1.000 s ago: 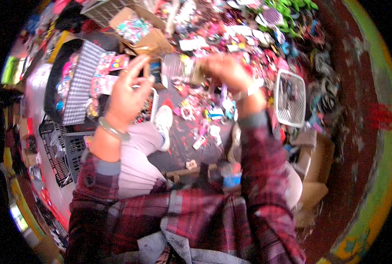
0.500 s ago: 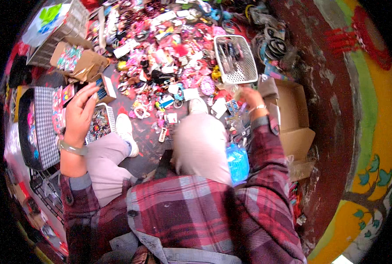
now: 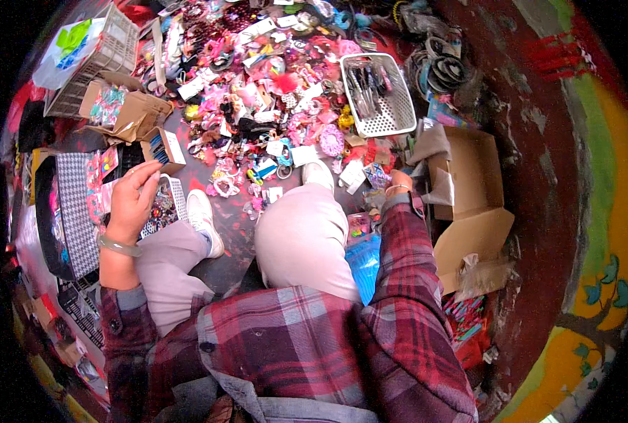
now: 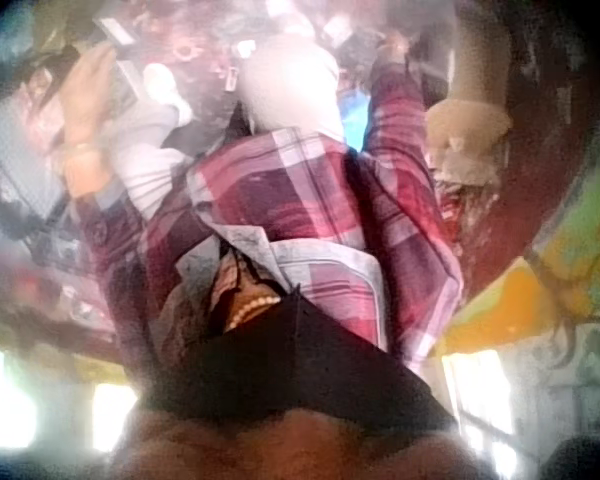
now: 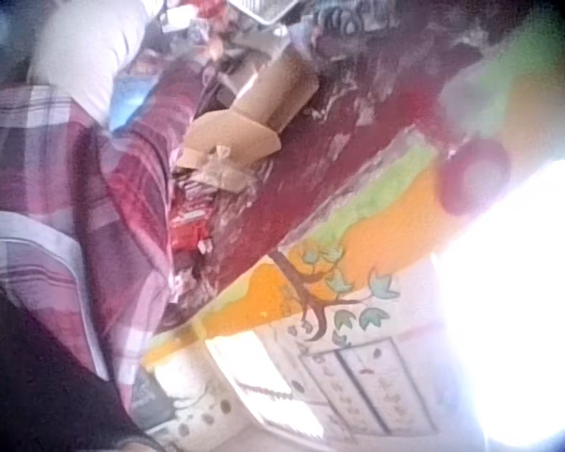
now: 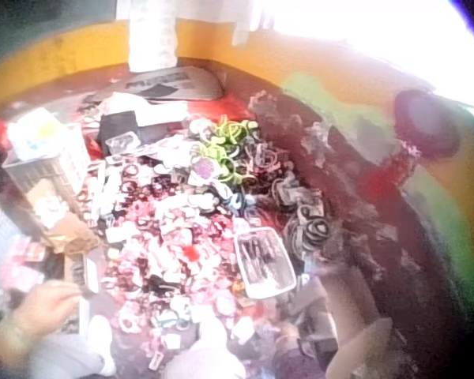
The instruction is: The person sits on the floor and sorts through a large pile of hair accessories, picking up items like hair clips and scrunchies, placing them into small plastic bags, and organizing them into baskets and boxes.
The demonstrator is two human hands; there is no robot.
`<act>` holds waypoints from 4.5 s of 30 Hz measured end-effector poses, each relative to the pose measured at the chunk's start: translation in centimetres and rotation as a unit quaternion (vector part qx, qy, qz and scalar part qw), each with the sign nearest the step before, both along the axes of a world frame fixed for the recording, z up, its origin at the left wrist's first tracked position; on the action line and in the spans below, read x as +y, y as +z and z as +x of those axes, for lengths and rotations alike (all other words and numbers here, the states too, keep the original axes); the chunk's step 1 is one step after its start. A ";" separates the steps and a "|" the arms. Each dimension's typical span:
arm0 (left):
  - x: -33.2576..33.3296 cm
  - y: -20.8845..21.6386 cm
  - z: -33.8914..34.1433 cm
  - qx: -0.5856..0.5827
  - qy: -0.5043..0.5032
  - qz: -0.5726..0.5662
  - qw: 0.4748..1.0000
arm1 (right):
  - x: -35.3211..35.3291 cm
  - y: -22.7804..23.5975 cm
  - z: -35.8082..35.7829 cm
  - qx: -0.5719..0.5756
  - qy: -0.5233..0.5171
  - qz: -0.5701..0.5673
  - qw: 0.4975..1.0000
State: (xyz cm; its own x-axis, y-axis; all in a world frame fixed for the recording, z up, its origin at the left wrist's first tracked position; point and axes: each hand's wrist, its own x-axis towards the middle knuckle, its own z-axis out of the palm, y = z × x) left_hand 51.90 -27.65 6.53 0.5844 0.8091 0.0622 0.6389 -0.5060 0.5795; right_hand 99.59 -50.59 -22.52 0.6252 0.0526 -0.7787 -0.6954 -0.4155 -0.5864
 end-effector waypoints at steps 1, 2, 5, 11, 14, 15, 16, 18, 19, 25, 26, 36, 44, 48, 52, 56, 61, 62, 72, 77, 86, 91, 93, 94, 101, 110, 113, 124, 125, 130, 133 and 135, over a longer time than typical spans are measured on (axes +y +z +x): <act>-0.1 0.0 0.0 0.004 0.001 0.000 1.000 | 0.7 -0.4 0.0 0.010 0.049 -0.031 0.998; -0.1 0.1 -0.1 0.007 0.002 0.000 1.000 | 1.4 -0.8 -0.1 0.020 0.098 -0.062 0.993; -0.1 0.3 0.0 -0.001 -0.003 -0.001 1.000 | 3.9 -2.7 -2.3 -0.155 0.342 -0.006 0.927; -0.3 0.3 -0.5 0.029 -0.013 0.008 0.999 | 11.3 -0.7 -9.9 -0.318 0.634 -0.191 0.678; 0.0 0.9 -0.1 0.031 -0.004 -0.012 0.999 | 13.4 -0.7 -11.6 -0.297 0.647 -0.256 0.654; 0.1 0.9 0.0 0.036 -0.007 -0.012 0.999 | 13.6 -1.2 -11.9 -0.308 0.644 -0.283 0.640; 0.3 1.0 0.2 0.041 -0.012 -0.011 0.999 | 13.8 -1.9 -12.1 -0.318 0.640 -0.310 0.627; 0.3 0.9 0.2 0.037 -0.015 -0.013 0.999 | 14.1 -4.5 -10.9 -0.336 0.639 -0.332 0.608; 0.3 0.9 0.2 0.032 -0.015 -0.017 0.999 | 14.3 -4.3 -10.8 -0.343 0.640 -0.342 0.597; -0.1 1.7 0.2 0.040 -0.040 -0.018 0.998 | 10.4 -2.1 -6.2 -0.433 0.518 -0.218 0.705; -0.2 1.9 0.3 0.037 -0.042 -0.020 0.998 | 9.2 -1.5 -5.1 -0.424 0.513 -0.205 0.718; -0.8 2.1 0.2 0.036 -0.061 -0.024 0.997 | -0.7 -1.7 -2.8 -0.228 0.075 -0.024 0.970; -0.4 1.2 0.4 0.050 -0.059 -0.025 0.997 | 10.0 -3.0 -11.9 -0.343 0.707 -0.144 0.601; -0.1 0.8 0.4 0.056 -0.061 -0.033 0.996 | 15.1 -4.6 -12.9 -0.351 0.788 -0.228 0.452; 0.1 0.7 1.0 0.053 -0.059 -0.030 0.996 | 15.8 -6.5 -13.2 -0.375 0.814 -0.247 0.370; 0.1 0.4 0.9 0.049 -0.073 -0.047 0.995 | 15.2 -7.0 -13.2 -0.461 0.785 -0.239 0.337; 0.1 0.4 1.4 0.058 -0.079 -0.044 0.994 | 15.3 -8.4 -12.1 -0.521 0.753 -0.235 0.326; 0.1 0.3 1.4 0.059 -0.079 -0.045 0.994 | 15.4 -8.1 -12.2 -0.522 0.748 -0.244 0.330; -0.3 0.5 1.5 0.059 -0.077 -0.036 0.995 | 10.0 -1.1 -10.0 -0.420 0.606 -0.197 0.646; -0.7 1.1 1.4 0.046 -0.087 -0.031 0.995 | 2.1 -1.0 -4.8 -0.290 0.491 -0.152 0.808; -0.7 1.0 1.4 0.038 -0.103 -0.036 0.993 | 8.4 0.0 -8.8 -0.356 0.598 -0.232 0.679; -0.3 0.7 1.6 0.046 -0.103 -0.046 0.993 | 15.3 -4.9 -13.9 -0.377 0.743 -0.206 0.513; -0.2 0.6 1.5 0.048 -0.100 -0.050 0.993 | 16.2 -6.2 -13.8 -0.425 0.740 -0.243 0.460; -0.2 0.5 1.6 0.051 -0.098 -0.052 0.993 | 16.8 -6.8 -13.5 -0.449 0.737 -0.260 0.433; -0.6 0.4 1.2 0.044 -0.090 -0.052 0.994 | 18.5 -3.3 -9.5 -0.448 0.700 -0.217 0.512; -0.5 0.5 1.0 0.030 -0.096 -0.042 0.994 | 18.1 6.9 -8.5 0.076 0.433 0.190 0.878; -0.1 0.4 1.4 0.016 -0.087 -0.024 0.996 | 19.6 11.7 -9.7 0.143 0.459 0.338 0.809; 3.5 1.7 5.2 -0.464 0.103 -0.543 0.692 | 24.2 30.1 -19.7 0.109 0.539 0.427 0.718; 3.9 1.6 5.4 -0.490 0.084 -0.549 0.672 | 24.5 30.4 -20.1 0.134 0.536 0.436 0.711; 4.6 1.0 5.9 -0.554 0.046 -0.516 0.652 | 23.5 30.2 -21.3 0.137 0.454 0.434 0.766; 4.3 1.5 5.7 -0.538 0.063 -0.515 0.664 | 22.3 30.6 -22.3 0.126 0.383 0.417 0.815; 4.1 1.8 5.3 -0.528 0.063 -0.507 0.679 | 21.8 29.7 -22.3 0.127 0.354 0.415 0.829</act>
State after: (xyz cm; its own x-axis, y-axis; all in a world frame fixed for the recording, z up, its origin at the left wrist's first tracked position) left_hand 57.21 -23.57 8.33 0.5695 0.7883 -0.2328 -0.4014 0.5139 0.7581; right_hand 77.31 -28.79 7.16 0.0315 0.9191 -0.3927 -0.5946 -0.2985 -0.7465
